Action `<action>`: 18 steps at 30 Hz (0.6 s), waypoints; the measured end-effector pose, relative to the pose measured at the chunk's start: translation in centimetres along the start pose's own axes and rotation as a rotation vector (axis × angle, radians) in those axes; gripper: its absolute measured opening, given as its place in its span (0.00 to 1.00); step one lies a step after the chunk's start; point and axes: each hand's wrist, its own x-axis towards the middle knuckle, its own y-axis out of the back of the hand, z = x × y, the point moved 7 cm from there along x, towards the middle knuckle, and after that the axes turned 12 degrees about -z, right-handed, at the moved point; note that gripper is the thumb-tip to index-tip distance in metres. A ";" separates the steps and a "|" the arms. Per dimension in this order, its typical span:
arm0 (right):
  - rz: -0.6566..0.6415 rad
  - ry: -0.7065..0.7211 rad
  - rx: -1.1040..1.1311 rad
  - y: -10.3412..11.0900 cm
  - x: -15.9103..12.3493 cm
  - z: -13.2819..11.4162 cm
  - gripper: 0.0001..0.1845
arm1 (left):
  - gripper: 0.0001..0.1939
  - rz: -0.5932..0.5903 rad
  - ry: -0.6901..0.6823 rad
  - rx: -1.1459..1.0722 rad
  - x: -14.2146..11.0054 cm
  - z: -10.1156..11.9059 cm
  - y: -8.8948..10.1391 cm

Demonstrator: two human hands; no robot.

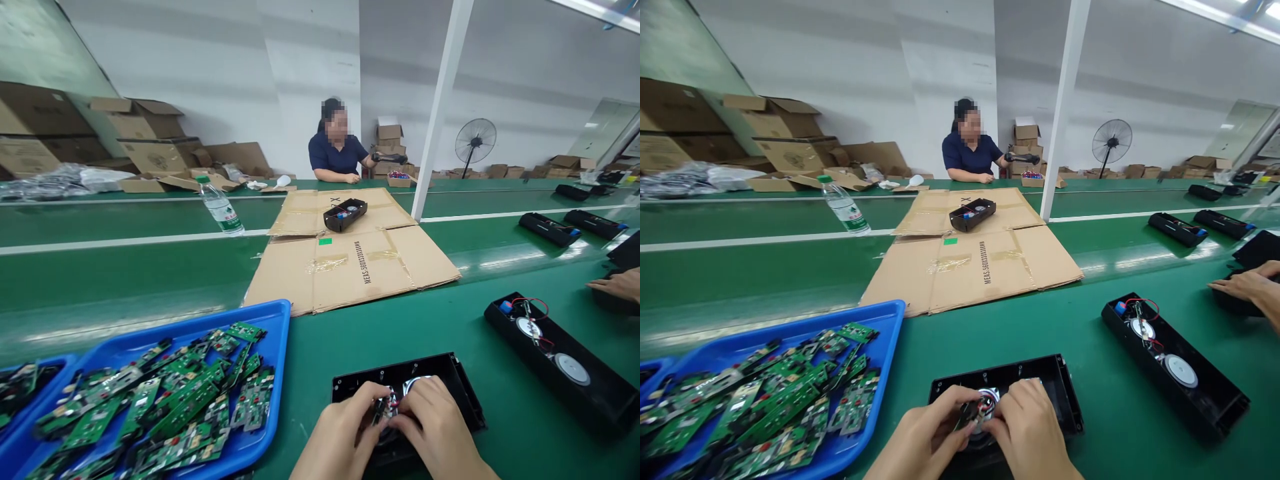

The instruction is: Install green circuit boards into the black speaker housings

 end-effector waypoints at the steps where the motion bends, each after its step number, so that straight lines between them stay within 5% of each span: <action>1: 0.008 -0.018 0.003 0.1 0.0 0.2 0.22 | 0.11 -0.026 0.010 -0.052 0.0 0.0 0.0; 13: -0.121 -0.022 0.047 -0.1 0.3 0.3 0.16 | 0.11 -0.006 0.100 -0.215 0.3 -1.0 0.0; 18: -0.072 -0.232 0.262 2.3 -0.2 3.5 0.15 | 0.15 0.047 0.181 -0.167 -0.1 -1.7 0.9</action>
